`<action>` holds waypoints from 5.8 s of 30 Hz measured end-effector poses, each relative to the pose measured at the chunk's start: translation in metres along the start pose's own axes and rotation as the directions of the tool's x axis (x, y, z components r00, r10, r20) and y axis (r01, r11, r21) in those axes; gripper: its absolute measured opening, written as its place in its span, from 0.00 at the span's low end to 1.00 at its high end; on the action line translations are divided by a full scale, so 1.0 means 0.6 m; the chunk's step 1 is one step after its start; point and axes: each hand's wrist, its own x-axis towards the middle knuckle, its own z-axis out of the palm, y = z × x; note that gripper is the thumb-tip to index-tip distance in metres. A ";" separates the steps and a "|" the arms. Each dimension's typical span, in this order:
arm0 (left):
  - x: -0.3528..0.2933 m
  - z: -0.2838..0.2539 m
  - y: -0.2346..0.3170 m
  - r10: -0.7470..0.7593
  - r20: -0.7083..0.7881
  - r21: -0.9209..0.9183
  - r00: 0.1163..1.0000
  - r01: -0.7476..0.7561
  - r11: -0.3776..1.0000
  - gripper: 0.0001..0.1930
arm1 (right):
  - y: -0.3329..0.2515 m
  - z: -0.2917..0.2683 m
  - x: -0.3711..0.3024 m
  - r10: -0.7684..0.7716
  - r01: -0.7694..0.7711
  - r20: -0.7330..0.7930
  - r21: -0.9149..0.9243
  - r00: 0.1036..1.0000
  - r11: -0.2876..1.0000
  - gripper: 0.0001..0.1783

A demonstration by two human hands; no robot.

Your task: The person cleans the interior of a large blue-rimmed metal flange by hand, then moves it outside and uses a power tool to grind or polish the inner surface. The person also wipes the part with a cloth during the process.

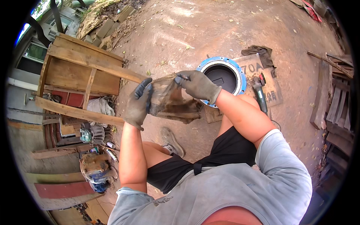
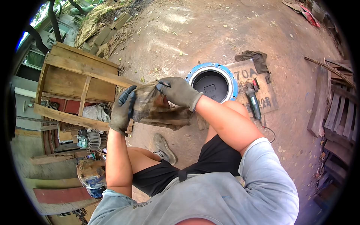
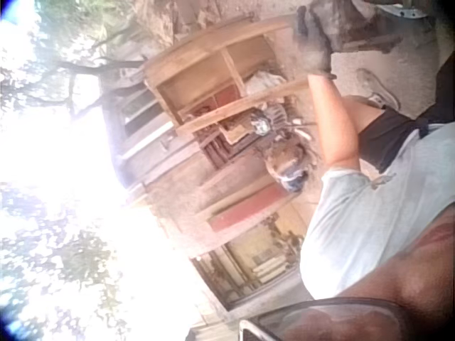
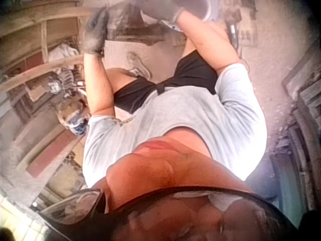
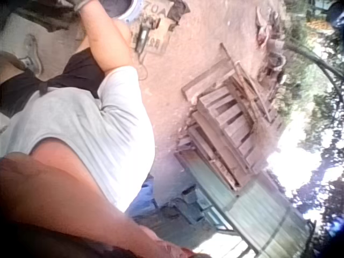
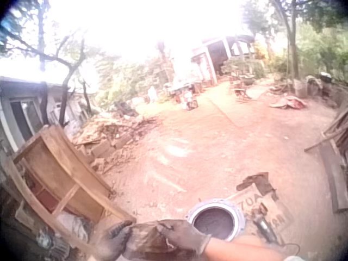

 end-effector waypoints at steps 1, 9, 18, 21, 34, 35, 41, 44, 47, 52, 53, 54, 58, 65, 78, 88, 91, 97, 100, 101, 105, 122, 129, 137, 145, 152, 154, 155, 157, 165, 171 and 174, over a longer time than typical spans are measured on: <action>0.001 0.004 -0.001 0.020 -0.022 0.015 1.000 -0.020 1.000 0.20 | 0.003 0.006 0.002 0.048 -0.048 0.009 0.143 0.999 0.988 0.27; -0.002 0.000 0.019 -0.079 0.000 -0.175 0.997 0.078 0.981 0.25 | -0.026 0.000 -0.016 -0.228 0.187 0.090 0.331 0.969 0.925 0.33; 0.039 -0.012 0.008 -0.155 0.122 -0.014 0.980 0.157 0.987 0.18 | -0.057 -0.037 -0.012 0.105 -0.017 0.524 -0.169 0.845 0.986 0.22; 0.043 -0.005 -0.003 -0.201 0.184 -0.165 0.962 0.232 0.959 0.15 | -0.052 -0.044 -0.014 0.247 -0.232 0.481 -0.092 0.841 0.969 0.22; 0.056 -0.022 -0.010 -0.235 0.012 0.174 0.972 0.229 0.958 0.13 | -0.050 -0.028 -0.033 0.079 -0.076 0.454 -0.026 0.888 0.997 0.20; 0.061 -0.014 -0.017 -0.163 0.012 0.158 0.987 0.159 0.975 0.13 | -0.048 -0.025 -0.036 0.047 -0.101 0.432 0.102 0.901 0.990 0.20; 0.053 0.080 -0.097 0.260 0.389 -0.393 0.884 -0.096 0.914 0.28 | 0.015 -0.010 -0.038 -0.206 -0.236 0.338 0.886 0.918 0.400 0.18; 0.039 0.182 -0.176 0.133 0.189 -0.361 0.973 -0.057 0.931 0.24 | 0.043 -0.032 -0.033 -0.056 -0.176 0.220 0.886 0.974 0.430 0.18; 0.027 0.234 -0.235 0.000 0.258 0.089 0.966 -0.024 0.996 0.24 | 0.069 -0.075 -0.033 0.086 -0.146 0.119 0.845 0.989 0.514 0.19; 0.003 0.339 -0.299 -0.240 0.194 0.219 0.951 0.196 0.956 0.30 | 0.125 -0.105 -0.013 -0.076 -0.033 -0.527 -0.194 0.846 0.980 0.28; 0.009 0.348 -0.352 -0.295 0.186 0.150 0.937 0.269 0.951 0.35 | 0.157 -0.102 0.008 -0.129 -0.017 -0.543 -0.255 0.830 0.967 0.27; 0.004 0.382 -0.361 -0.328 0.231 0.162 0.916 0.297 0.941 0.35 | 0.227 -0.108 0.016 -0.161 -0.039 -0.560 -0.327 0.813 0.944 0.26; -0.024 0.418 -0.443 -0.404 0.214 0.235 0.889 0.355 0.905 0.38 | 0.292 -0.048 -0.011 0.251 -0.171 -0.288 0.276 0.924 0.946 0.26; -0.080 0.482 -0.460 -0.572 0.532 -0.002 0.624 0.676 0.737 0.40 | 0.399 -0.032 0.008 0.708 -0.704 0.019 -0.086 0.706 0.705 0.20; -0.003 0.458 -0.540 -0.529 0.740 0.027 0.415 0.768 0.640 0.34 | 0.565 0.046 0.098 0.806 0.116 0.384 -0.920 0.451 0.374 0.30; -0.011 0.477 -0.606 -0.497 0.804 -0.063 0.325 0.879 0.473 0.33 | 0.571 0.081 0.100 0.792 0.101 0.323 -0.943 0.519 0.318 0.25; -0.023 0.507 -0.646 -0.549 0.767 0.050 0.331 0.823 0.566 0.31 | 0.585 0.084 0.101 0.760 0.101 0.320 -0.942 0.565 0.321 0.20; -0.019 0.492 -0.643 -0.596 0.698 0.051 0.398 0.802 0.596 0.32 | 0.591 0.081 0.152 0.855 0.115 0.372 -0.928 0.362 0.355 0.18; 0.012 0.446 -0.581 -0.580 0.747 0.006 0.325 0.869 0.495 0.32 | 0.622 0.080 0.147 0.824 0.004 0.426 -0.889 0.373 0.457 0.19; 0.016 0.451 -0.577 -0.566 0.752 0.014 0.338 0.850 0.526 0.32 | 0.676 0.067 0.121 0.789 -0.085 0.416 -0.861 0.452 0.502 0.19; 0.009 0.440 -0.587 -0.570 0.742 -0.028 0.354 0.865 0.501 0.31 | 0.684 0.071 0.103 0.823 -0.403 0.311 -0.754 0.475 0.518 0.21; -0.005 0.471 -0.601 -0.614 0.704 0.057 0.357 0.834 0.549 0.33 | 0.583 0.054 0.121 0.800 0.241 0.400 -0.915 0.448 0.322 0.27; -0.025 0.505 -0.648 -0.592 0.675 0.093 0.441 0.745 0.661 0.35 | 0.552 0.082 0.123 0.840 0.238 0.359 -0.930 0.406 0.282 0.26; -0.012 0.470 -0.596 -0.567 0.724 -0.072 0.393 0.860 0.504 0.30 | 0.623 0.059 0.131 0.853 0.146 0.468 -0.884 0.232 0.445 0.31; 0.001 0.439 -0.577 -0.595 0.740 -0.110 0.315 0.928 0.356 0.29 | 0.603 0.051 0.096 0.771 -0.079 0.464 -0.834 0.436 0.547 0.35; 0.008 0.463 -0.554 -0.659 0.717 0.041 0.230 0.929 0.369 0.27 | 0.529 0.060 0.147 0.884 0.067 0.337 -0.940 0.324 0.334 0.27; 0.018 0.472 -0.529 -0.718 0.679 0.214 0.152 0.895 0.391 0.25 | 0.525 0.048 0.152 0.880 -0.010 0.328 -0.936 0.344 0.352 0.24; 0.026 0.477 -0.518 -0.733 0.669 0.267 0.127 0.879 0.395 0.25 | 0.524 0.042 0.161 0.876 -0.043 0.322 -0.932 0.359 0.361 0.24; 0.026 0.478 -0.497 -0.708 0.703 0.267 0.068 0.897 0.352 0.23 | 0.520 -0.012 0.152 0.833 -0.355 0.314 -0.794 0.456 0.494 0.26; 0.075 0.484 -0.386 -0.301 0.921 -0.165 0.246 0.948 0.271 0.23 | 0.245 -0.230 -0.043 0.702 -0.624 0.215 -0.335 0.679 0.706 0.44; 0.057 0.559 -0.361 0.031 0.915 -0.402 0.403 0.915 -0.011 0.25 | 0.243 -0.176 -0.179 0.728 -0.549 0.072 -0.606 0.682 0.575 0.62; 0.039 0.563 -0.344 0.000 0.912 -0.410 0.411 0.911 0.043 0.27 | 0.235 -0.198 -0.155 0.825 -0.587 0.069 -0.670 0.561 0.455 0.52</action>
